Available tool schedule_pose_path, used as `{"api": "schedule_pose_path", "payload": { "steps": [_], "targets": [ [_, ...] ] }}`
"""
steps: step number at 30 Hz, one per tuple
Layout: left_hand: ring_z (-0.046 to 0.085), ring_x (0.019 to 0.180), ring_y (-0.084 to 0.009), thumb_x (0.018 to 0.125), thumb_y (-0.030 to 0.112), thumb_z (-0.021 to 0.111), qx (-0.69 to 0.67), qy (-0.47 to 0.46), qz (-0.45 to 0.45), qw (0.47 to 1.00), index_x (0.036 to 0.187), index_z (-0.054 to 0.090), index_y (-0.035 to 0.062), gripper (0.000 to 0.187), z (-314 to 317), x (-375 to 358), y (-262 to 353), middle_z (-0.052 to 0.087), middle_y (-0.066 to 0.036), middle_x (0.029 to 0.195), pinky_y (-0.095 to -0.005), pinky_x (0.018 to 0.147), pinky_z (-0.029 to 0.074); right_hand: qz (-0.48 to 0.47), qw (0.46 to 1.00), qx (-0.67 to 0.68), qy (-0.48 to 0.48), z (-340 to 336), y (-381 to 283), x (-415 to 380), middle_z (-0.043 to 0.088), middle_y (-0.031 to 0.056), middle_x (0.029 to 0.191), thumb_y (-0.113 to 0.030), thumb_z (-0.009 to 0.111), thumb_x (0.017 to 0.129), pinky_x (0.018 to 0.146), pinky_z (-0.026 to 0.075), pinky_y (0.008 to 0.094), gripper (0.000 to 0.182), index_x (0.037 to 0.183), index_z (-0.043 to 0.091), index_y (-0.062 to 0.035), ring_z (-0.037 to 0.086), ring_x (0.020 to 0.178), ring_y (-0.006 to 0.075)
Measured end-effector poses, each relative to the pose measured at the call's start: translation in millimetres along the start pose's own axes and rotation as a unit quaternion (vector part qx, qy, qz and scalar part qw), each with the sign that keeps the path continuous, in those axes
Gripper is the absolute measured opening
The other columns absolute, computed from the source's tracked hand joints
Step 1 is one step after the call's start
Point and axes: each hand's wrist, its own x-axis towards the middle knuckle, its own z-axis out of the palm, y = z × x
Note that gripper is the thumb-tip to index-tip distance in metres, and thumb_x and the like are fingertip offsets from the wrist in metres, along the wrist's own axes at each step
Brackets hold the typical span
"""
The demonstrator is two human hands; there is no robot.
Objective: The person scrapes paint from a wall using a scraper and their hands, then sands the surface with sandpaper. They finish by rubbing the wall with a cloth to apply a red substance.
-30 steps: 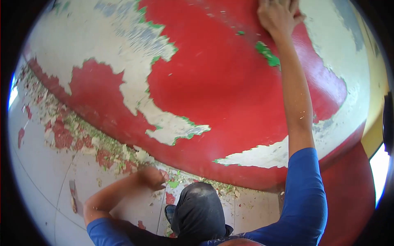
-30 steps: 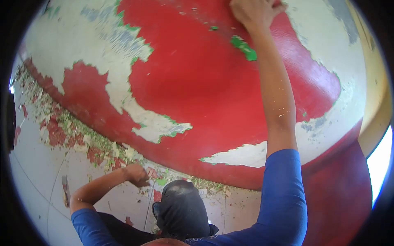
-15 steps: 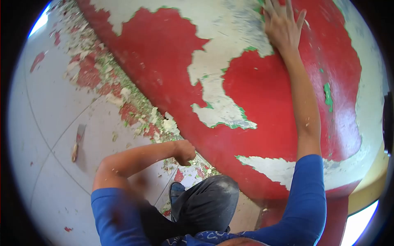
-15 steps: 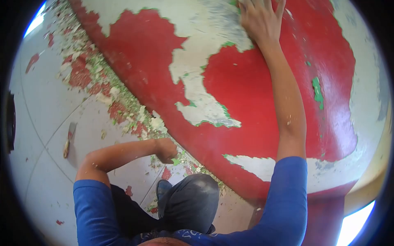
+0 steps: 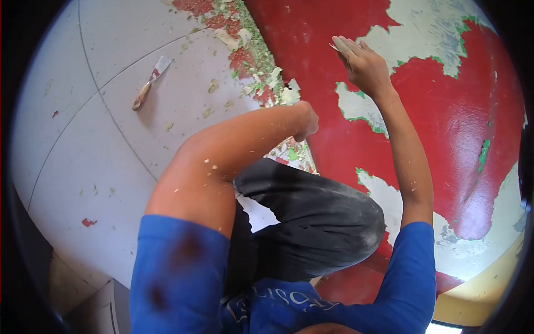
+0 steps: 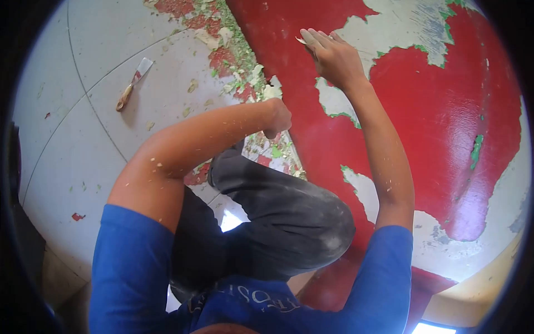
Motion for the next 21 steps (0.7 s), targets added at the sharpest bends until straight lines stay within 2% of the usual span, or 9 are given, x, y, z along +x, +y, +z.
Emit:
{"api": "schedule_pose_path", "payload": {
  "steps": [2,4,8,12,14,17,19,20,21],
  "targets": [
    [0.070,0.096,-0.0302,0.075,0.029,0.071,-0.015,0.007,-0.027,1.000,0.101,0.075,0.0088,0.033,-9,-35,-7,0.073,-0.012,0.102,-0.0439,0.077,0.056,-0.016,0.999,0.033,-0.007,14,-3,15,0.071,0.0070,0.113,-0.007,0.052,0.093,0.113,0.035,0.0468,0.036,0.128,0.060,-0.0113,0.066,0.110,0.0232],
    [0.069,0.100,-0.0289,0.078,0.028,0.070,-0.034,0.002,-0.089,0.995,0.101,0.076,0.0091,0.031,-9,-78,-21,0.072,-0.012,0.105,-0.0427,0.080,0.056,-0.069,0.994,-0.081,-0.032,23,9,33,0.070,0.0068,0.117,-0.007,0.051,0.092,0.114,0.035,0.0459,0.041,0.132,0.058,-0.0139,0.066,0.111,0.0214],
    [0.071,0.084,-0.0320,0.078,0.039,0.071,-0.049,0.042,-0.176,0.982,0.082,0.074,0.0048,0.035,37,-174,-52,0.072,-0.016,0.084,-0.0420,0.074,0.057,-0.072,0.975,-0.184,-0.099,44,53,109,0.065,0.0060,0.128,-0.016,0.047,0.099,0.113,0.035,0.0462,0.040,0.138,0.053,-0.0195,0.061,0.120,0.0226],
    [0.066,0.071,-0.0331,0.079,0.037,0.072,-0.107,0.023,-0.285,0.952,0.082,0.073,0.0068,0.030,105,-285,-54,0.066,-0.015,0.074,-0.0446,0.066,0.054,-0.090,0.980,-0.178,-0.029,89,85,195,0.067,0.0052,0.125,-0.016,0.048,0.098,0.114,0.033,0.0459,0.040,0.138,0.053,-0.0190,0.061,0.120,0.0249],
    [0.066,0.073,-0.0350,0.080,0.045,0.072,-0.219,0.033,-0.342,0.913,0.088,0.074,0.0096,0.036,141,-346,-20,0.067,-0.016,0.077,-0.0448,0.068,0.054,0.008,0.974,-0.181,-0.138,94,72,210,0.058,0.0043,0.139,-0.018,0.049,0.098,0.116,0.029,0.0493,0.041,0.138,0.052,-0.0191,0.052,0.131,0.0269],
    [0.068,0.096,-0.0345,0.087,0.056,0.064,-0.475,-0.069,-0.411,0.775,0.103,0.074,0.0110,0.049,180,-415,92,0.073,-0.015,0.097,-0.0415,0.085,0.054,-0.119,0.948,-0.258,-0.143,163,44,130,0.040,0.0008,0.153,-0.035,0.051,0.095,0.118,0.016,0.0594,0.044,0.137,0.052,-0.0215,0.028,0.146,0.0260],
    [0.066,0.108,-0.0329,0.087,0.057,0.064,-0.669,-0.072,-0.446,0.590,0.123,0.067,0.0092,0.060,198,-425,176,0.068,-0.018,0.118,-0.0432,0.091,0.053,-0.181,0.941,-0.218,-0.185,199,24,106,0.035,-0.0005,0.156,-0.042,0.051,0.094,0.118,0.010,0.0621,0.049,0.138,0.051,-0.0211,0.021,0.149,0.0255],
    [0.060,0.117,-0.0389,0.093,0.053,0.058,-0.790,-0.069,-0.465,0.395,0.127,0.065,0.0080,0.057,162,-410,196,0.063,-0.021,0.128,-0.0501,0.094,0.050,-0.224,0.938,-0.165,-0.206,217,24,101,0.038,0.0004,0.154,-0.047,0.052,0.092,0.118,0.009,0.0621,0.054,0.139,0.050,-0.0193,0.022,0.148,0.0256],
    [0.060,0.117,-0.0389,0.093,0.053,0.058,-0.792,-0.065,-0.467,0.389,0.127,0.065,0.0080,0.057,122,-371,178,0.063,-0.021,0.128,-0.0501,0.094,0.050,-0.266,0.931,-0.111,-0.223,230,26,106,0.042,0.0013,0.151,-0.051,0.052,0.091,0.118,0.008,0.0621,0.059,0.139,0.050,-0.0175,0.023,0.147,0.0256]
  ]
}}
